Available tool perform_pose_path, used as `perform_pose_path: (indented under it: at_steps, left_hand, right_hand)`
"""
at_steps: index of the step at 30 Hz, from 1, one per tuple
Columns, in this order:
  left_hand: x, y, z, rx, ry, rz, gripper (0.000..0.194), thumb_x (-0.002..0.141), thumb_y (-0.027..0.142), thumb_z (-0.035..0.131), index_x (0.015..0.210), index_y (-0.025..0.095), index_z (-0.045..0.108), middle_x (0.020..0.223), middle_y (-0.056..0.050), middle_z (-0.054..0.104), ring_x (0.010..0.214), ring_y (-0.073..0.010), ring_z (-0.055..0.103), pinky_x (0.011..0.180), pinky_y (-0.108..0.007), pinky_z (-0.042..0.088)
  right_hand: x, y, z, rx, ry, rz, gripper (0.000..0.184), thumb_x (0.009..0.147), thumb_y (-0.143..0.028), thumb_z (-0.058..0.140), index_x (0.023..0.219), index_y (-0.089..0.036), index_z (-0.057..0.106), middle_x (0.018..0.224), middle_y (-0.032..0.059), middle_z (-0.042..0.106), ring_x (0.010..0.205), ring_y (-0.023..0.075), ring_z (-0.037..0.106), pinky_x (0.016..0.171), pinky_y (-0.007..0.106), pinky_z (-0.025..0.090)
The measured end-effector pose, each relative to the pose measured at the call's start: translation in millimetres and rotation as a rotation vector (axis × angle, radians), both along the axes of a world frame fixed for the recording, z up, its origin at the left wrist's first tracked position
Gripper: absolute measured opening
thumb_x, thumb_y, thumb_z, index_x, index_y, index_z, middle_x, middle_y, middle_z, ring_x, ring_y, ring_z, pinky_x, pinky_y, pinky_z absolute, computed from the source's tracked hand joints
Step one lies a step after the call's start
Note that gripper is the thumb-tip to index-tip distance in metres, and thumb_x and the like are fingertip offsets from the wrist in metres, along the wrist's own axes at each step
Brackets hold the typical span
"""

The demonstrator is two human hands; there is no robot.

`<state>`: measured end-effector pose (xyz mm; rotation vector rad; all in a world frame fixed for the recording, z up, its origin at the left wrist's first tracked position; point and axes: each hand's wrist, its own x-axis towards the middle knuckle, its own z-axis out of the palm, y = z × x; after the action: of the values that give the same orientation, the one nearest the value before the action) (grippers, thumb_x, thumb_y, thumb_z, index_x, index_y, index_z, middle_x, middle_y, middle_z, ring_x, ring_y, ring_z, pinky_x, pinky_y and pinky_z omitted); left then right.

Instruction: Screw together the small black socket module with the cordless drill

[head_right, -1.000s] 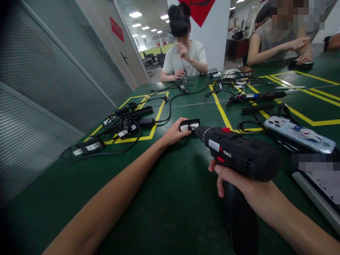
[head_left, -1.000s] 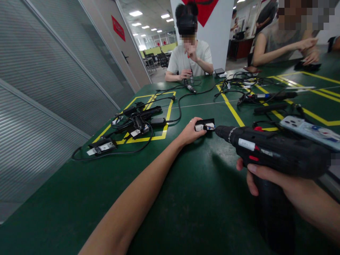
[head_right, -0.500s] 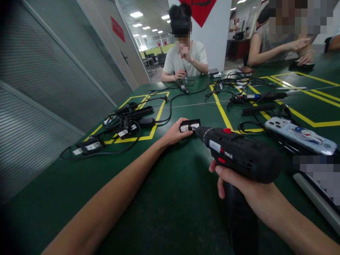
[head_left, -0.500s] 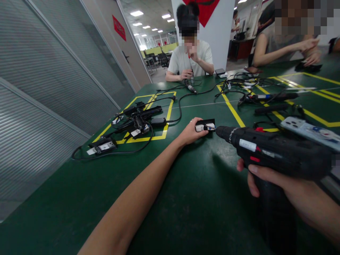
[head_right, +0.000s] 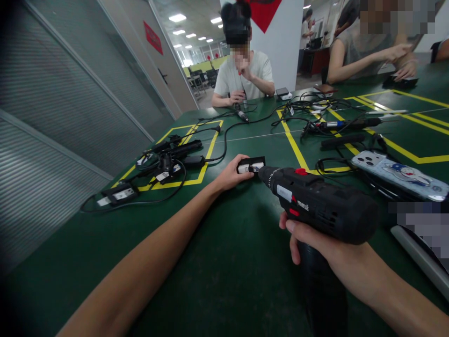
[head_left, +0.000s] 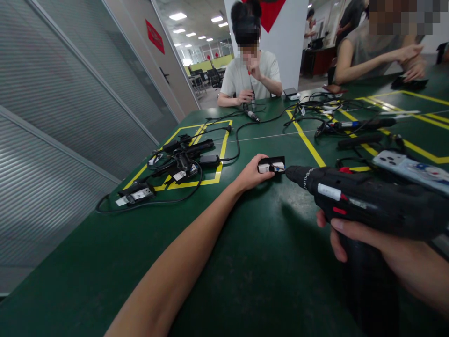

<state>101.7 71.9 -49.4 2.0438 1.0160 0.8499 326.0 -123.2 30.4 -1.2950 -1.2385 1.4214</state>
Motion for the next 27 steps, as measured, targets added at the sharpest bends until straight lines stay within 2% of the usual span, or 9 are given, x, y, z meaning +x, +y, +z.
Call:
perform_pose_path:
  at_steps: [5, 8, 13, 19, 23, 27]
  left_hand:
    - [-0.8, 2.9, 2.7, -0.071, -0.006, -0.03, 0.055, 0.069, 0.032, 0.07, 0.118, 0.018, 0.048, 0.102, -0.005, 0.058, 0.088, -0.0165, 0.056, 0.081, -0.03, 0.046]
    - [-1.6, 3.5, 3.3, -0.093, -0.025, -0.058, 0.058, 0.07, 0.033, 0.07, 0.121, 0.018, 0.047, 0.104, -0.005, 0.058, 0.088, -0.0167, 0.056, 0.081, -0.03, 0.046]
    - [-1.6, -0.2, 1.7, -0.067, -0.034, -0.038, 0.058, 0.072, 0.033, 0.068, 0.123, 0.017, 0.045, 0.107, -0.007, 0.057, 0.089, -0.017, 0.056, 0.079, -0.029, 0.046]
    - [-1.2, -0.9, 0.6, -0.08, -0.046, -0.035, 0.056, 0.072, 0.033, 0.068, 0.12, 0.017, 0.045, 0.1, -0.005, 0.058, 0.086, -0.0162, 0.057, 0.076, -0.027, 0.046]
    - [-1.3, 0.4, 1.1, -0.06, -0.03, -0.032, 0.057, 0.072, 0.034, 0.068, 0.122, 0.018, 0.047, 0.105, -0.006, 0.059, 0.086, -0.0167, 0.058, 0.076, -0.029, 0.047]
    - [-1.5, 0.0, 1.8, -0.006, -0.002, -0.005, 0.057, 0.072, 0.035, 0.069, 0.123, 0.018, 0.05, 0.115, -0.009, 0.058, 0.097, -0.0206, 0.057, 0.087, -0.034, 0.046]
  right_hand:
    - [-0.1, -0.2, 1.2, -0.019, 0.003, 0.0, 0.033, 0.076, -0.037, 0.067, 0.105, -0.027, 0.057, 0.079, -0.0015, 0.069, 0.04, 0.0154, 0.062, 0.043, 0.03, 0.048]
    - [0.3, -1.5, 0.6, -0.022, 0.009, -0.016, 0.031, 0.074, -0.039, 0.069, 0.1, -0.026, 0.059, 0.076, -0.0025, 0.069, 0.041, 0.0142, 0.06, 0.044, 0.028, 0.046]
    - [5.9, -3.3, -5.6, -0.024, -0.004, 0.04, 0.021, 0.079, -0.044, 0.065, 0.085, -0.024, 0.064, 0.059, -0.0038, 0.066, 0.047, 0.0147, 0.06, 0.047, 0.026, 0.042]
    - [4.9, -2.7, -4.9, -0.033, 0.009, 0.02, 0.021, 0.079, -0.044, 0.066, 0.085, -0.024, 0.065, 0.06, -0.0039, 0.066, 0.045, 0.0136, 0.059, 0.046, 0.026, 0.041]
    - [2.9, -2.1, -2.4, -0.061, 0.02, 0.01, 0.021, 0.078, -0.042, 0.067, 0.088, -0.024, 0.063, 0.057, -0.0043, 0.065, 0.044, 0.0142, 0.059, 0.045, 0.026, 0.041]
    - [3.2, -2.8, -2.7, -0.053, 0.012, 0.013, 0.022, 0.079, -0.042, 0.066, 0.09, -0.024, 0.062, 0.053, -0.0044, 0.065, 0.044, 0.0146, 0.059, 0.046, 0.026, 0.04]
